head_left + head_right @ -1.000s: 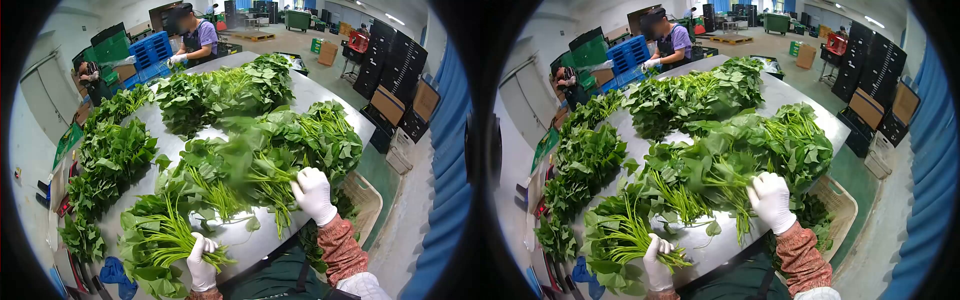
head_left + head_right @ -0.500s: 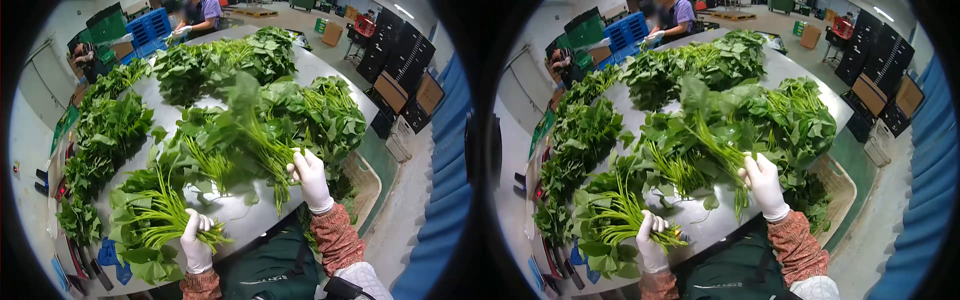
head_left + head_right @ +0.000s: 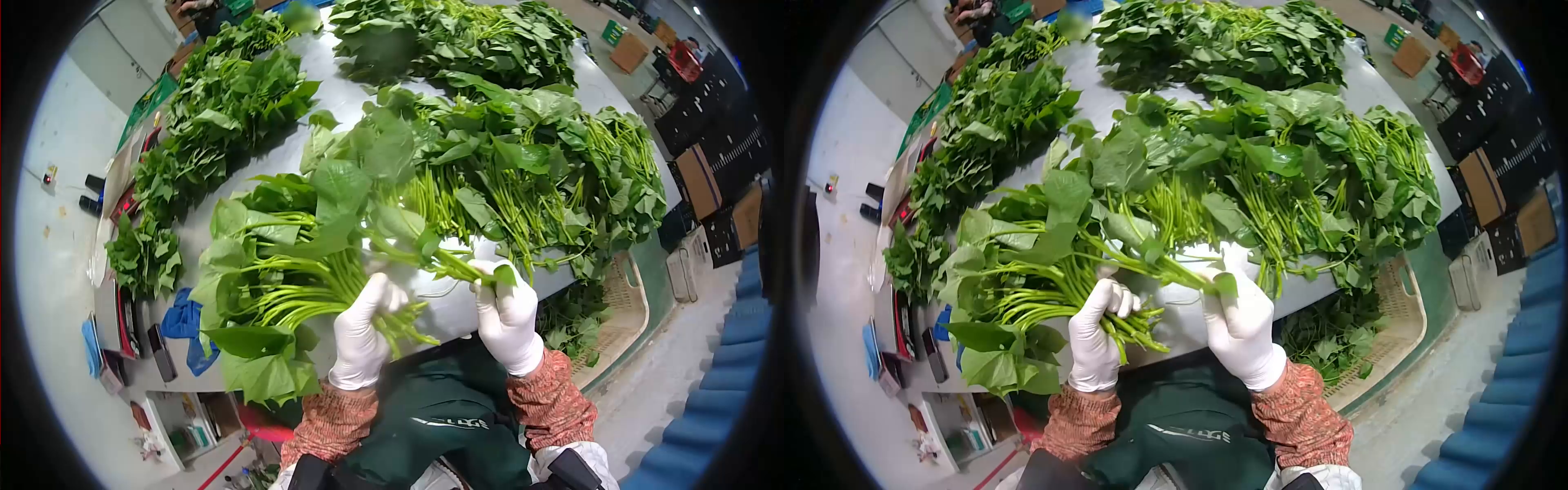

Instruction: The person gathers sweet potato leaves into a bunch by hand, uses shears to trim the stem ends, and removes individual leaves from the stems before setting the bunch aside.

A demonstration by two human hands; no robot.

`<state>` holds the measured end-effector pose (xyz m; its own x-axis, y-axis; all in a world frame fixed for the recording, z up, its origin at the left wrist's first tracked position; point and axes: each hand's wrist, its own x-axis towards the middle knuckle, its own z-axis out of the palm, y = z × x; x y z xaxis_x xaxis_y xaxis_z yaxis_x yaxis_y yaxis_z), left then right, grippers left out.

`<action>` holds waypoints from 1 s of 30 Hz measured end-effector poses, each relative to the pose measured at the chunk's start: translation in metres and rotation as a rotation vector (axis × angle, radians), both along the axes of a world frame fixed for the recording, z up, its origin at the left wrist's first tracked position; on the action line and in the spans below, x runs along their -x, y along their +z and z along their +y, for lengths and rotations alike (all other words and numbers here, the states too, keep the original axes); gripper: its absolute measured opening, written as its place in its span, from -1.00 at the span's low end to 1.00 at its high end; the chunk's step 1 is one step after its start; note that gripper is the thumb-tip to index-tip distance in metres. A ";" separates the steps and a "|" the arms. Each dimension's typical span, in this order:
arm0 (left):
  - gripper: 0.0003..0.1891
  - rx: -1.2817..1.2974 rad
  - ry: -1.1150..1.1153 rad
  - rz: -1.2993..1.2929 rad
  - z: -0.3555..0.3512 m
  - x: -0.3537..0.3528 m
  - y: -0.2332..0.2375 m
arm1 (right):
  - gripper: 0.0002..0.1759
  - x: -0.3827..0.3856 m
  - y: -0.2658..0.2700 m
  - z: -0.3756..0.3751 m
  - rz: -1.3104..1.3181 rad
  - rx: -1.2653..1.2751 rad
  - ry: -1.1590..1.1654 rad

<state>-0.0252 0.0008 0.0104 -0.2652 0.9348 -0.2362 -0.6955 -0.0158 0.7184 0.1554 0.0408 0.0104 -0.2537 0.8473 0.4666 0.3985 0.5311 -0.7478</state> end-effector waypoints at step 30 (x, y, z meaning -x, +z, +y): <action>-0.92 0.139 0.164 0.374 -0.006 0.004 0.002 | -0.52 -0.003 0.047 0.017 -0.399 -0.025 0.105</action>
<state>-0.0297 -0.0051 0.0123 -0.4993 0.8389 -0.2166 -0.3831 0.0104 0.9236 0.1585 0.0578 0.0570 -0.5030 0.7970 0.3345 0.5973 0.6002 -0.5320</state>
